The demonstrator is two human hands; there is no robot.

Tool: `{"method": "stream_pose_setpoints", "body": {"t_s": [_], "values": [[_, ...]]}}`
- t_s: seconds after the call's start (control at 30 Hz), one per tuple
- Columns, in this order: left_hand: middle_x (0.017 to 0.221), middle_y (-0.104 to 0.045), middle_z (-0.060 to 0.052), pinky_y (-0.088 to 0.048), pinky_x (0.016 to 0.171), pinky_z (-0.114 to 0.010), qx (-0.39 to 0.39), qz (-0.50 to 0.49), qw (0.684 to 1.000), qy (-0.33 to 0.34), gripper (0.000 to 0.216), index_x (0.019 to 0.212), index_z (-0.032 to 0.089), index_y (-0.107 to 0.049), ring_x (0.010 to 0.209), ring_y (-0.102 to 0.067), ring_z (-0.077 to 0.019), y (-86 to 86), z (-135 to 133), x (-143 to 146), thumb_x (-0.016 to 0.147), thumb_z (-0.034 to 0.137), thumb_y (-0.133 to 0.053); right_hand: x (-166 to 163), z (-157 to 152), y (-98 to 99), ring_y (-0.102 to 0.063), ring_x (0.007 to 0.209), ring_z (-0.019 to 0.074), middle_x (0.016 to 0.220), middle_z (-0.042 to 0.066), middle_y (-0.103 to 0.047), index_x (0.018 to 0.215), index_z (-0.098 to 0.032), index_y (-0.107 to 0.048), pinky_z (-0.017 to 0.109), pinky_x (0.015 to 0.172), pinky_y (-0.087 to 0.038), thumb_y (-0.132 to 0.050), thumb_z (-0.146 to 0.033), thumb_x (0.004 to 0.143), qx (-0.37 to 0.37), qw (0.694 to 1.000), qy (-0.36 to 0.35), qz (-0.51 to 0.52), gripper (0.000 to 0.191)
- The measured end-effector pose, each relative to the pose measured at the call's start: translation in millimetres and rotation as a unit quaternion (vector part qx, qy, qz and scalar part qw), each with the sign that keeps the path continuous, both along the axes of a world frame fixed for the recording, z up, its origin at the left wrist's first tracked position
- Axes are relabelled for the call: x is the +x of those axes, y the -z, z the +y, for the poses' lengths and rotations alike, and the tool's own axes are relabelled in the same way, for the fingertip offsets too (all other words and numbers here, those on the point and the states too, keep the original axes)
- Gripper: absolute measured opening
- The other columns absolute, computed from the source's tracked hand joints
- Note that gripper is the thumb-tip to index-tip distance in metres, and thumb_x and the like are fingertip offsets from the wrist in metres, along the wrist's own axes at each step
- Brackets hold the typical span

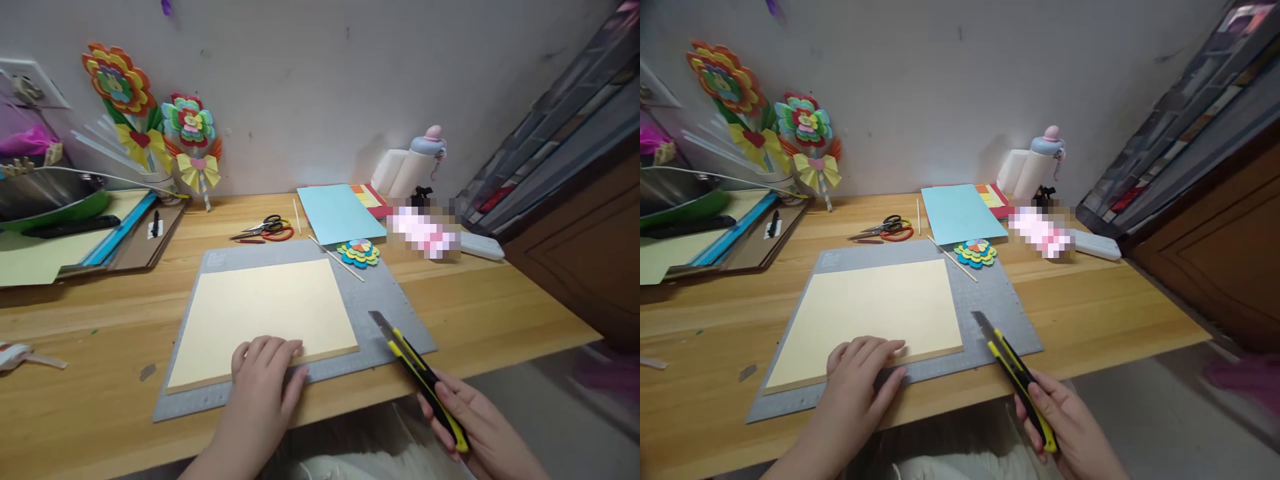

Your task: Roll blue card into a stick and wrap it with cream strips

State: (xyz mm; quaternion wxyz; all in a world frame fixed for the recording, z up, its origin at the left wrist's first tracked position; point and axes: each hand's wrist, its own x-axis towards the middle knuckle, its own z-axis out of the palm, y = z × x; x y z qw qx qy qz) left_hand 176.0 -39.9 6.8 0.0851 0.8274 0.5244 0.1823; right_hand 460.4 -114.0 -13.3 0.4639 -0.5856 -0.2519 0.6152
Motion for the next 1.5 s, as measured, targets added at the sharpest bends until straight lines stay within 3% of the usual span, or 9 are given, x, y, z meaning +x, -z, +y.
{"method": "stream_pose_setpoints", "body": {"t_s": [0.13,0.4,0.6,0.77,0.9,1.07,1.17,1.33,1.5], "values": [[0.08,-0.064,-0.001,-0.032,0.079,-0.038,-0.06,0.007,0.998,0.033,0.019,0.079,0.023,-0.06,0.082,-0.053,-0.0186,-4.2,11,11,0.09,0.025,-0.046,0,-16,7.2,-0.041,0.032,0.0062,0.054,-0.001,-0.057,0.094,-0.017,-0.064,0.018,0.034,-0.028,-0.064,-0.059,0.074,-0.015,0.993,-0.012,-0.118,0.046],[0.082,-0.064,0.001,-0.03,0.084,-0.038,-0.156,0.015,0.984,0.081,0.02,0.082,0.025,-0.06,0.085,-0.051,-0.0182,-10.6,27,-11,0.092,0.032,-0.043,6,-16,14.9,-0.04,0.03,0.0063,0.052,-0.003,-0.057,0.11,-0.017,-0.061,0.017,0.031,-0.031,-0.066,-0.056,0.074,0.002,0.986,-0.041,-0.16,0.053],[0.083,-0.062,0.002,-0.029,0.087,-0.038,-0.188,0.004,0.977,0.097,0.018,0.084,0.024,-0.058,0.087,-0.051,-0.0176,-12.7,35,-6,0.091,0.031,-0.044,6,-9,4.6,-0.046,0.034,0.0063,0.072,0.001,-0.066,0.128,-0.024,-0.05,0.016,0.03,-0.033,-0.063,-0.054,0.076,0.008,0.987,-0.045,-0.154,0.061],[0.084,-0.062,0.002,-0.03,0.088,-0.037,-0.203,-0.01,0.974,0.104,0.017,0.087,0.025,-0.059,0.086,-0.051,-0.0172,-7.1,36,-11,0.091,0.03,-0.043,2,-9,-0.9,-0.039,0.031,0.0062,0.044,-0.005,-0.052,0.12,-0.019,-0.06,0.015,0.031,-0.032,-0.065,-0.052,0.075,-0.007,0.987,-0.054,-0.15,0.056],[0.093,-0.061,0.0,-0.03,0.087,-0.037,-0.138,0.008,0.982,0.125,0.02,0.095,0.026,-0.06,0.089,-0.052,-0.0173,-10.0,37,-6,0.091,0.021,-0.042,2,-7,-3.0,-0.043,0.033,0.0047,0.074,0.003,-0.069,0.114,-0.022,-0.067,0.017,0.032,-0.035,-0.065,-0.051,0.074,0.002,0.982,-0.062,-0.181,0.05],[0.105,-0.057,-0.001,-0.03,0.084,-0.035,-0.109,0.066,0.953,0.275,0.055,0.124,0.038,-0.051,0.094,-0.049,-0.0177,-17.5,39,8,0.085,0.002,-0.038,14,-4,-8.5,-0.046,0.039,0.004,0.105,0.006,-0.069,0.111,-0.027,-0.07,0.019,0.036,-0.045,-0.066,-0.048,0.074,0.006,0.968,-0.11,-0.224,0.043],[0.104,-0.057,-0.003,-0.034,0.08,-0.034,-0.118,0.053,0.941,0.312,0.053,0.127,0.037,-0.051,0.093,-0.048,-0.0192,-10.8,45,12,0.086,0.005,-0.04,21,-5,-10.5,-0.046,0.041,0.0045,0.113,0.007,-0.067,0.113,-0.028,-0.069,0.02,0.035,-0.046,-0.065,-0.048,0.075,0.002,0.964,-0.131,-0.23,0.044],[0.097,-0.056,-0.003,-0.038,0.079,-0.031,-0.148,-0.009,0.939,0.31,0.052,0.123,0.04,-0.056,0.089,-0.049,-0.017,1.4,52,11,0.088,0.007,-0.037,26,-6,-7.1,-0.044,0.038,0.0029,0.111,0.006,-0.067,0.115,-0.028,-0.068,0.018,0.034,-0.044,-0.063,-0.047,0.078,-0.001,0.961,-0.142,-0.235,0.042],[0.094,-0.056,-0.003,-0.039,0.076,-0.031,-0.142,-0.012,0.941,0.306,0.048,0.122,0.04,-0.057,0.085,-0.05,-0.0167,1.2,52,11,0.09,0.011,-0.037,22,-3,-6.7,-0.044,0.037,0.0028,0.111,0.006,-0.068,0.115,-0.03,-0.068,0.018,0.033,-0.045,-0.062,-0.046,0.078,-0.002,0.96,-0.159,-0.232,0.04]]}}
